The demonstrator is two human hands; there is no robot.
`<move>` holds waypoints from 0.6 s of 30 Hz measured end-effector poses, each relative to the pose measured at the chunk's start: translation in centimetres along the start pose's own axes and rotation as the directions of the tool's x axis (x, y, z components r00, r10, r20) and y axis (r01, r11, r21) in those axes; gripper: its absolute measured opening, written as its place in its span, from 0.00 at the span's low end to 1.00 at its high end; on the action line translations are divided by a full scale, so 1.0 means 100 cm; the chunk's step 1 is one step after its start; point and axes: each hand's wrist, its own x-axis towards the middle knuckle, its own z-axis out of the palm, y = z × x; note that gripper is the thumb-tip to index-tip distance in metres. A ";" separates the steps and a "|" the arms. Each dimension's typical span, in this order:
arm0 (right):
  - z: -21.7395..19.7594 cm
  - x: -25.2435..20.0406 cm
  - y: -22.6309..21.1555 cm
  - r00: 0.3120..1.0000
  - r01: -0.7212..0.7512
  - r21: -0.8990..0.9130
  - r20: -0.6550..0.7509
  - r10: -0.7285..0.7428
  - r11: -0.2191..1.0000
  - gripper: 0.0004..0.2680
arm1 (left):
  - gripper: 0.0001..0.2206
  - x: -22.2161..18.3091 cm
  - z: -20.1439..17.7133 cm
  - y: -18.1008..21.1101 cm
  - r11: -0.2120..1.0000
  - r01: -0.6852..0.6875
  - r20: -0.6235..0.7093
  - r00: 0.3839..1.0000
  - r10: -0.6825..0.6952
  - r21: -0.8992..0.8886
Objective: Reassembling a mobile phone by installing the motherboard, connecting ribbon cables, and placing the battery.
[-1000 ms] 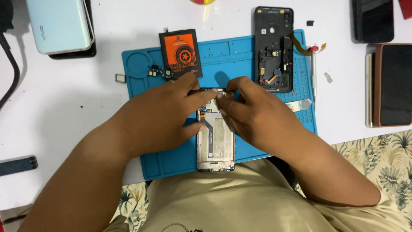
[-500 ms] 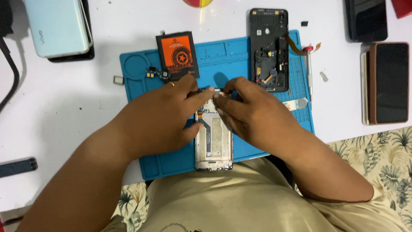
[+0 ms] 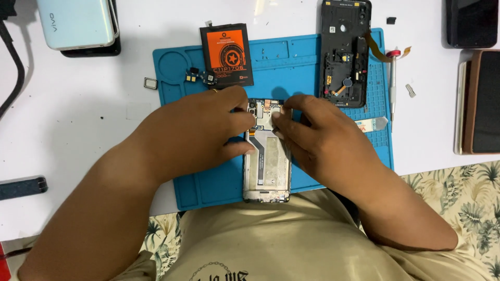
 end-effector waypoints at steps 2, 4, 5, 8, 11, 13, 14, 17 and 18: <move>0.001 -0.001 0.001 1.000 -0.006 -0.005 -0.001 0.006 1.000 0.09 | 0.14 0.000 0.002 0.000 1.000 -0.014 -0.014 1.000 0.014 0.012; 0.002 -0.003 -0.001 1.000 -0.012 -0.008 0.000 0.012 1.000 0.09 | 0.14 -0.001 0.005 0.001 0.999 -0.027 -0.026 0.999 0.027 0.020; 0.004 -0.004 -0.002 0.999 -0.034 -0.039 0.000 0.034 0.999 0.09 | 0.14 -0.001 0.007 0.001 0.996 -0.049 -0.051 0.997 0.052 0.072; 0.006 -0.004 -0.005 0.998 -0.063 -0.056 -0.015 0.062 0.996 0.09 | 0.14 -0.002 0.011 0.000 0.975 -0.111 -0.099 0.986 0.132 0.193; 0.007 -0.009 -0.008 0.992 -0.112 0.029 -0.050 0.114 0.993 0.10 | 0.14 -0.003 0.010 -0.001 0.968 -0.147 -0.085 0.982 0.167 0.204; 0.007 -0.013 -0.010 0.986 -0.148 0.101 -0.067 0.155 0.984 0.10 | 0.14 -0.003 0.008 -0.002 0.980 -0.137 -0.054 0.988 0.146 0.147; 0.008 -0.015 -0.011 0.976 -0.187 0.092 -0.095 0.196 0.978 0.10 | 0.14 -0.004 0.006 -0.001 0.987 -0.117 -0.011 0.993 0.119 0.112; 0.008 -0.016 -0.014 0.958 -0.222 0.091 -0.164 0.234 0.971 0.09 | 0.15 -0.007 0.006 -0.002 0.993 -0.091 0.048 0.995 0.088 0.070; 0.008 -0.015 -0.015 0.953 -0.208 0.097 -0.203 0.224 0.973 0.08 | 0.15 -0.008 0.006 -0.002 0.995 -0.079 0.061 0.995 0.075 0.064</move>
